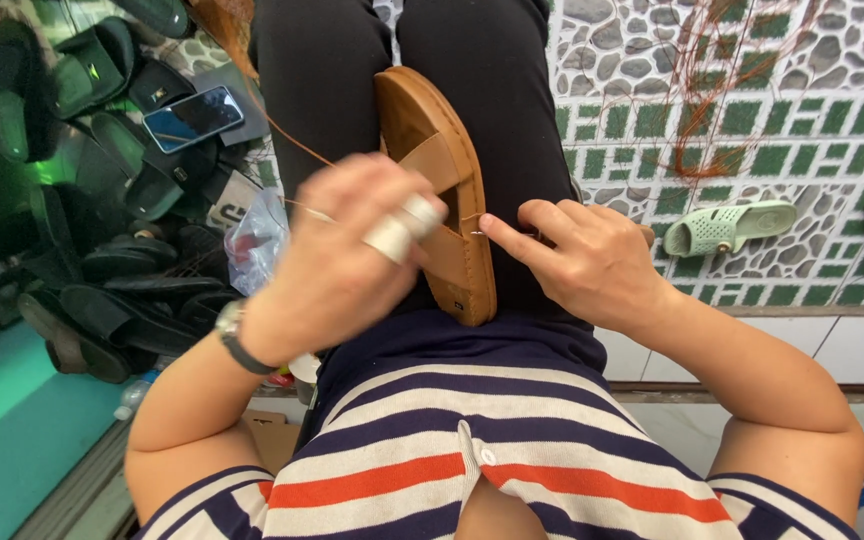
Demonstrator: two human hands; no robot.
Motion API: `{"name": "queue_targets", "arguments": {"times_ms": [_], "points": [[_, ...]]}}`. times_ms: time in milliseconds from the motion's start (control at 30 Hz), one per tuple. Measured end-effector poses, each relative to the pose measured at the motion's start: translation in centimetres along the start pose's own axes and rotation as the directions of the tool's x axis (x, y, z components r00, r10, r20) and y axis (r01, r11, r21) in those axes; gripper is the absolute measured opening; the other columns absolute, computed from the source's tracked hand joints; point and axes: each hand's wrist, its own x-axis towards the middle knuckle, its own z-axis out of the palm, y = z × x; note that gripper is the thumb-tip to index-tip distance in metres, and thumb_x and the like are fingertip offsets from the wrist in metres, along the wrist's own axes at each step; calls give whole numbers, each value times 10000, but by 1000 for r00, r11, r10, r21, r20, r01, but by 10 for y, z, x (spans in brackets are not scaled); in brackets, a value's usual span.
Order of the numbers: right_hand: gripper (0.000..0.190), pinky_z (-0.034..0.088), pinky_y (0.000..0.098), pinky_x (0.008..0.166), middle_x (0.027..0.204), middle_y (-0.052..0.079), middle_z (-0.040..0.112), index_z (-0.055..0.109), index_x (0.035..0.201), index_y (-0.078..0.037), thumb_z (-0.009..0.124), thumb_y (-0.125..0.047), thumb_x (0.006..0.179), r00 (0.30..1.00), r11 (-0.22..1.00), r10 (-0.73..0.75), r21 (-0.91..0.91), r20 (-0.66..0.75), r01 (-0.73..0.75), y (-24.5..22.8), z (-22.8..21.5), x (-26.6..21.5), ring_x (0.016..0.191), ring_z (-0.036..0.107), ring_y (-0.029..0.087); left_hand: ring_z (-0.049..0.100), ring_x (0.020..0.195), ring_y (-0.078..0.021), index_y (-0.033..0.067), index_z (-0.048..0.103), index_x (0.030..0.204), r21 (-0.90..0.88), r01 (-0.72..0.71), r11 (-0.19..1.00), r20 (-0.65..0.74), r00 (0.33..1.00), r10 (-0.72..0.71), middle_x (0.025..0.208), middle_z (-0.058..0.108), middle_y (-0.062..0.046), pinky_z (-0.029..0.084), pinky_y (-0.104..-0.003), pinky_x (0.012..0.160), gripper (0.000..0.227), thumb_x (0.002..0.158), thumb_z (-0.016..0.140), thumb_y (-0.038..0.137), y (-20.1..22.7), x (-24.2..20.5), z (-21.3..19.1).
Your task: The person sews a brown leather sandal using a needle and thread, repeatedly passing the needle through the sole and pulling the thread tight. The sandal is held between the legs while the person works on the stitching.
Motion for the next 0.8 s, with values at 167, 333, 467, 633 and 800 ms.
{"name": "queue_targets", "arguments": {"times_ms": [167,333,467,633,800], "points": [[340,413,263,480,885,58,534,646,1194,-158,435,-92,936,999,995,1,-95,34,2,-3,-2,5,611,533,186,506,1089,-332,-18,611,1176,195,-128,972,76,990,116,1167,562,-164,430,-463,957,650,762,729,469,-1,-37,56],[324,396,252,479,861,56,533,653,1171,-151,425,-92,949,999,985,-24,-171,26,28,-5,-8,12,580,479,173,511,1020,-334,-28,613,1180,167,-114,979,-19,993,119,1132,551,-174,452,-447,888,542,853,665,401,-3,-36,67],[281,365,253,467,782,47,481,659,1120,-146,436,-101,956,997,953,-61,-293,51,73,-11,-13,17,561,449,172,521,980,-315,-31,630,1152,158,-99,982,-101,988,116,1093,550,-162,459,-419,843,426,949,550,334,-6,-37,76],[240,337,239,437,717,28,445,658,1080,-139,454,-130,954,994,909,-87,-403,59,103,-16,-6,23,527,404,144,529,917,-293,-20,650,1071,134,-111,985,-197,971,137,1032,565,-138,448,-393,809,273,950,565,209,-13,-34,96],[226,389,246,432,710,15,451,631,1051,-94,448,-151,930,998,930,-67,-363,-11,58,-14,33,11,540,451,150,552,880,-286,-8,660,1022,121,-118,986,-267,952,147,989,590,-127,453,-378,783,168,941,594,124,-18,-30,101]]}}
